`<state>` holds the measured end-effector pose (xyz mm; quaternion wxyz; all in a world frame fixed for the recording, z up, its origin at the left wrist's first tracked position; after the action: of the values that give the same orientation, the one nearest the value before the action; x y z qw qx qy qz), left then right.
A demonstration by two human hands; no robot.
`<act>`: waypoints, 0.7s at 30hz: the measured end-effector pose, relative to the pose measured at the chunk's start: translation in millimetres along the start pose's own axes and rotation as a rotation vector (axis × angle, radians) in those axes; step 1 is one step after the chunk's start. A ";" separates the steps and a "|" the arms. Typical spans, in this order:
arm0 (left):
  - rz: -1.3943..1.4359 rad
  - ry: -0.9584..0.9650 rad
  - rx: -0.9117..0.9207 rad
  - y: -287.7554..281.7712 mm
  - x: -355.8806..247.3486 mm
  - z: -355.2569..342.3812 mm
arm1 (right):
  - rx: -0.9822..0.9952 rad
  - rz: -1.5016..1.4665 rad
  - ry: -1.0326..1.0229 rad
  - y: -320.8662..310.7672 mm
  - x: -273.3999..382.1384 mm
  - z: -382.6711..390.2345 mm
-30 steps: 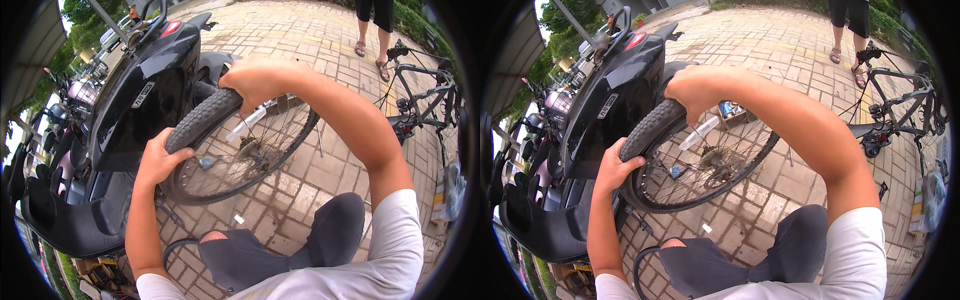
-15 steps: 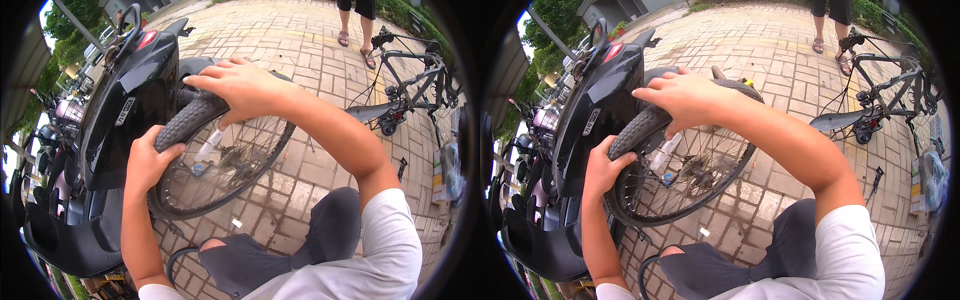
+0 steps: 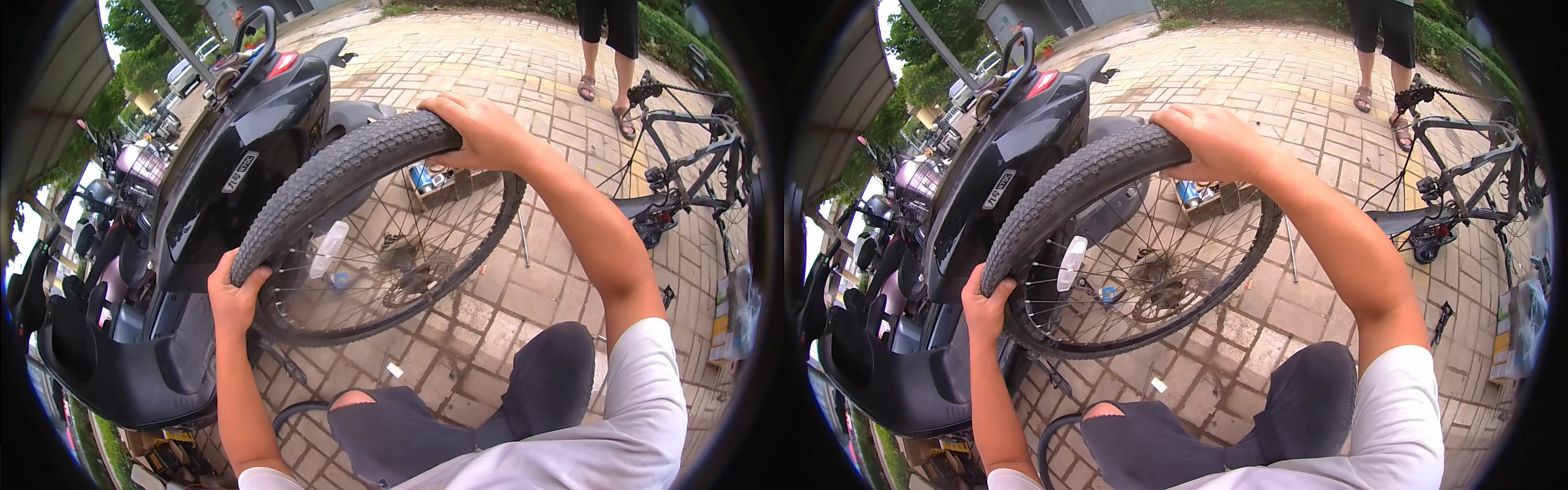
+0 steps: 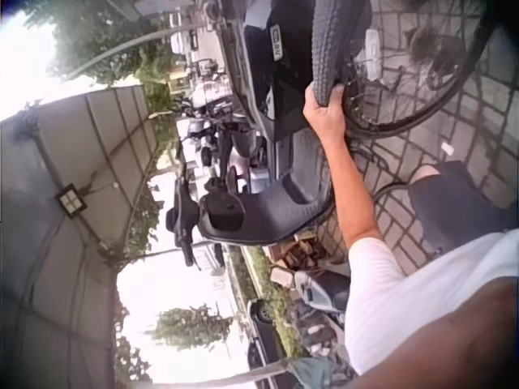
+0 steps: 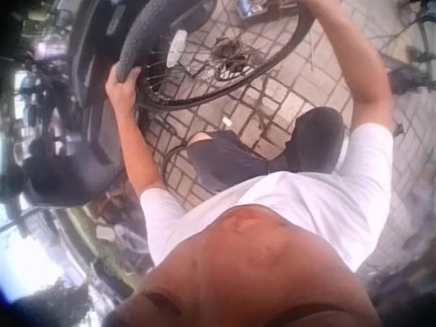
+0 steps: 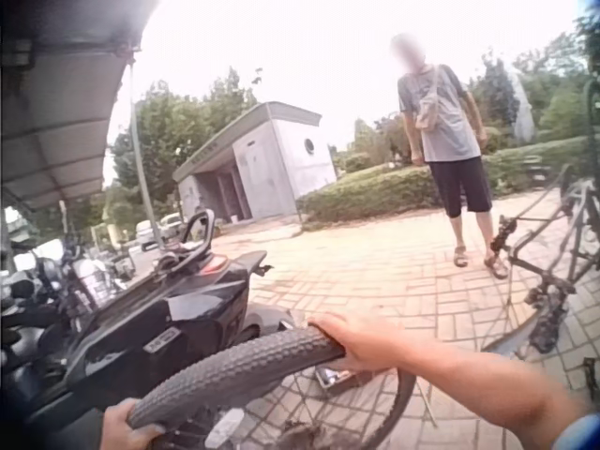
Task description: The person installs a new inner tube into a bicycle tire, seats the tire bead onto the rim, and inflates the tire using a floor pump. The person handles the tire, inner tube, and pump throughout the process.
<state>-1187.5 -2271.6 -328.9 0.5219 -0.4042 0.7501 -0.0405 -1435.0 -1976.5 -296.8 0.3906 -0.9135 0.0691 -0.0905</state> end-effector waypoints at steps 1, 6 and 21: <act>-0.006 -0.029 0.020 5.7 15.0 7.4 | 0.061 0.033 -0.015 4.0 1.8 -0.4; 0.266 -0.246 0.174 31.7 59.3 28.8 | 0.272 0.029 -0.041 20.4 5.3 10.3; 0.053 -0.226 0.245 41.3 26.5 8.0 | 0.499 -0.073 0.105 28.4 10.9 -0.3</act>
<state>-1207.6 -2258.3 -372.4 0.6492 -0.3195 0.6865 -0.0718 -1426.1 -1998.4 -316.0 0.5964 -0.7847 0.0317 -0.1659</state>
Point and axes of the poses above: each hand's wrist, its own z-axis away from the middle knuckle, its own y-axis out of the palm, x = y × z, the point moved 7 cm from there along -z, towards the middle knuckle, and after that the axes turned 2 degrees about x, right-handed, at the moved point
